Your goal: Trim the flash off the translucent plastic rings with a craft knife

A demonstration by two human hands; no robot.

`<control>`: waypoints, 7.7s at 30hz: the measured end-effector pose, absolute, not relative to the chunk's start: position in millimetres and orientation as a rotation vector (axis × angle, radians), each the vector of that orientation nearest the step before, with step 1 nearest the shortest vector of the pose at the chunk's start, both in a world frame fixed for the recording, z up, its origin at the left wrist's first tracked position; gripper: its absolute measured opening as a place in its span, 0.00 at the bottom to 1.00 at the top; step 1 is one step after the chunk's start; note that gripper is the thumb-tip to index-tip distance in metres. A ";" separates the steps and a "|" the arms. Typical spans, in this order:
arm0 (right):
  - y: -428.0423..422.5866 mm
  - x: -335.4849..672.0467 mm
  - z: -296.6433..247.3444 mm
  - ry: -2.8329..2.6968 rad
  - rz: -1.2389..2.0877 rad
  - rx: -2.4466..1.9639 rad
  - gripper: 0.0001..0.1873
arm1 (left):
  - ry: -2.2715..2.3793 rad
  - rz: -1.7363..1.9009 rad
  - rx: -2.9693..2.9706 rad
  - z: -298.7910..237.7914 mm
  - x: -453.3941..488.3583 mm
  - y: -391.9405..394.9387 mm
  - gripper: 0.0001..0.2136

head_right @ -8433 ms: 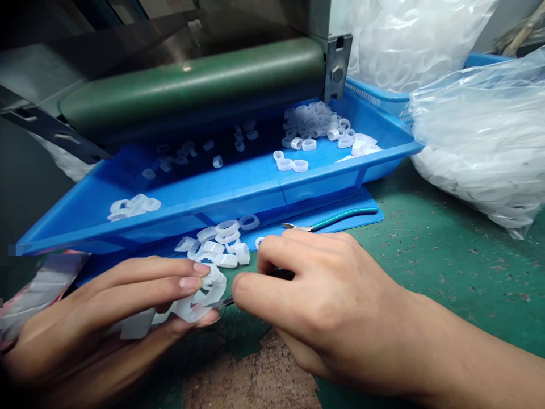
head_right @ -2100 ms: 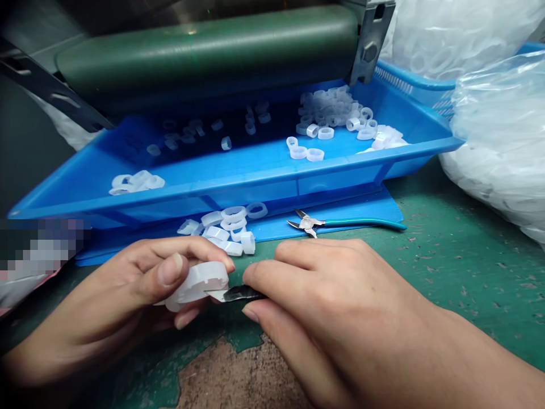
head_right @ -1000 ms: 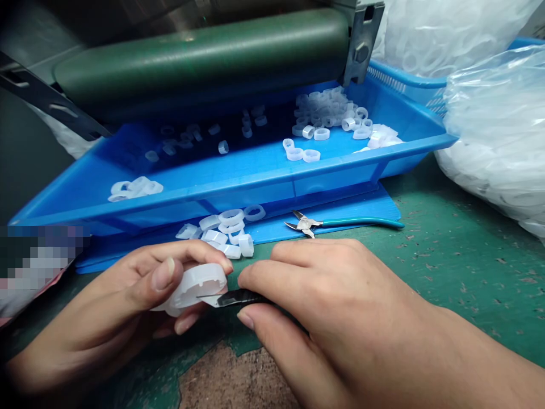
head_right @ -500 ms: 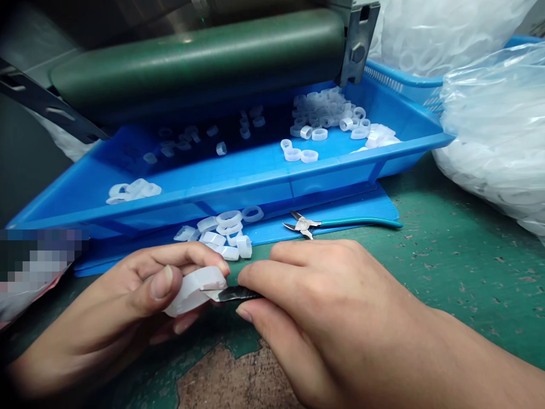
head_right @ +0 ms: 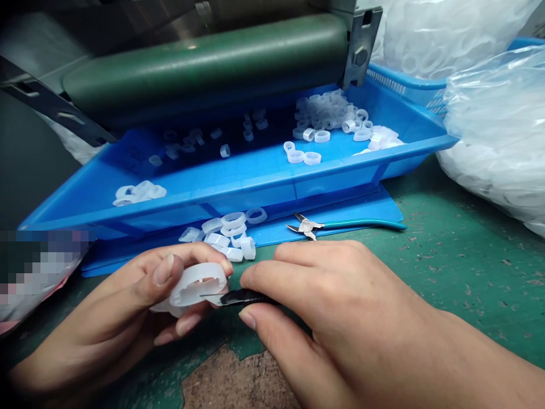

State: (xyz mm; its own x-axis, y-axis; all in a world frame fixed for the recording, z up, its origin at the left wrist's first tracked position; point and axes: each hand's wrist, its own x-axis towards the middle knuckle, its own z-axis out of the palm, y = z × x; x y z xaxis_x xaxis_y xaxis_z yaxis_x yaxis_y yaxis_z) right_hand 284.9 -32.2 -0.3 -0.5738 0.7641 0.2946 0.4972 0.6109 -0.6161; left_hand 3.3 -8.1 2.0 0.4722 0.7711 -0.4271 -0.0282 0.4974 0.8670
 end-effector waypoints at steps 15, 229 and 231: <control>-33.2 283.2 -2.4 -2.255 0.678 -0.971 0.11 | 0.983 0.577 0.960 -0.4 -0.2 -7.8 0.27; -29.6 284.0 -5.1 -2.119 1.112 -1.215 0.24 | 1.138 0.598 1.392 5.1 0.2 -7.2 0.19; -25.8 283.0 -0.7 -2.076 1.238 -1.252 0.26 | 1.136 0.589 1.399 5.7 0.4 -8.2 0.19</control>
State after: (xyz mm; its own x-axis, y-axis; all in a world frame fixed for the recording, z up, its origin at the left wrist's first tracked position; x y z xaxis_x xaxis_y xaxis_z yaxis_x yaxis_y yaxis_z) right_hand 283.0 -25.8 -0.7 -0.5086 0.8564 -0.0892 0.4857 0.1998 -0.8510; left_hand 0.4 -8.2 5.7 0.3987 0.8778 -0.2654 0.2890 0.1544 0.9448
